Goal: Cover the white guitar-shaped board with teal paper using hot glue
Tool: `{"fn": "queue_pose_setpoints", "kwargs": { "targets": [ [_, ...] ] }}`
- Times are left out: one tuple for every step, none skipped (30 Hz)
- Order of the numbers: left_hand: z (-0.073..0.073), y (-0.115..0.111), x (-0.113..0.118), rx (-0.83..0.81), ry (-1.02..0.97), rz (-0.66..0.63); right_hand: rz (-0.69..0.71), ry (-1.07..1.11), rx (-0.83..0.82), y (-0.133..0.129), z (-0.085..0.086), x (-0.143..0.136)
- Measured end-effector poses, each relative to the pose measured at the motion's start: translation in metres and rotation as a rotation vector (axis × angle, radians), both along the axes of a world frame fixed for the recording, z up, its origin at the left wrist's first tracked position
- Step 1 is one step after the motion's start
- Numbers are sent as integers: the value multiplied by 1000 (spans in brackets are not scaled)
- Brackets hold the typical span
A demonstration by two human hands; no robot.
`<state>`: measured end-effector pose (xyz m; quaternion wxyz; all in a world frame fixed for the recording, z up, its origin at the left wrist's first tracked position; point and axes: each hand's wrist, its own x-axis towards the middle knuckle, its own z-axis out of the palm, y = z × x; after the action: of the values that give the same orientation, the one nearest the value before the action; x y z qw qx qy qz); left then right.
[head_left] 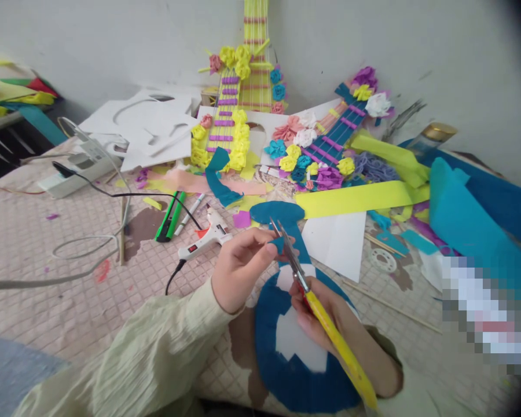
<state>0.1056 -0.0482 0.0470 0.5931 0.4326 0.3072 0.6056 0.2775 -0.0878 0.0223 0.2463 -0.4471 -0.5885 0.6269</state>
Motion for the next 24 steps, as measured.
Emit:
{"fn": "queue_pose_setpoints", "kwargs": {
  "targets": [
    [0, 0, 0, 11, 1, -1, 0, -14, -3, 0, -2, 0],
    [-1, 0, 0, 19, 3, 1, -9, -25, -8, 1, -3, 0],
    [-1, 0, 0, 24, 5, 4, -21, -32, -16, 1, -4, 0],
    [-1, 0, -1, 26, 8, 7, -31, -34, -26, 1, -3, 0],
    [-2, 0, -1, 25, 13, 12, -38, -31, -36, 1, -3, -1],
    [-1, 0, -1, 25, 17, 15, -49, -24, -45, 1, -2, -1],
    [-1, 0, -1, 25, 20, 17, -61, -12, -52, 1, -1, -1],
    [-1, 1, 0, 24, 21, 17, -69, 1, -58, 0, -1, -1],
    [0, 1, 0, 20, 19, 16, -77, 15, -63, 0, -1, -2],
    [0, 1, 0, 13, 13, 16, -86, 28, -66, 0, -1, -2],
    [0, 1, 0, 5, 7, 17, -96, 39, -66, 0, -1, -2],
    [0, 1, 0, -4, 4, 17, -101, 48, -66, 0, -2, -1],
    [0, 1, 0, -10, 3, 17, -104, 52, -69, 0, -2, -1],
    [0, 1, 0, -13, 6, 16, -106, 52, -70, 1, -2, -1],
    [0, 1, 0, -12, 10, 14, -102, 49, -71, 1, -2, 0],
    [0, 1, 0, -9, 16, 13, -95, 42, -75, 1, -1, 0],
    [0, 1, 0, -7, 19, 13, -87, 36, -81, 1, -1, 0],
    [0, 1, -1, -5, 21, 13, -83, 33, -87, 1, 0, 0],
    [0, 0, -1, -5, 21, 14, -83, 35, -91, 1, 1, 0],
    [0, 0, -1, -6, 22, 13, -82, 39, -97, 1, 2, 0],
    [0, 0, -1, -7, 24, 14, -86, 44, -101, 1, 3, 0],
    [1, 0, -1, -10, 27, 14, -90, 48, -105, 1, 3, 0],
    [1, 0, -1, -12, 30, 14, -95, 51, -110, 1, 4, 0],
    [1, 1, -1, -12, 32, 14, -98, 54, -122, 1, 4, 1]
  ]
}}
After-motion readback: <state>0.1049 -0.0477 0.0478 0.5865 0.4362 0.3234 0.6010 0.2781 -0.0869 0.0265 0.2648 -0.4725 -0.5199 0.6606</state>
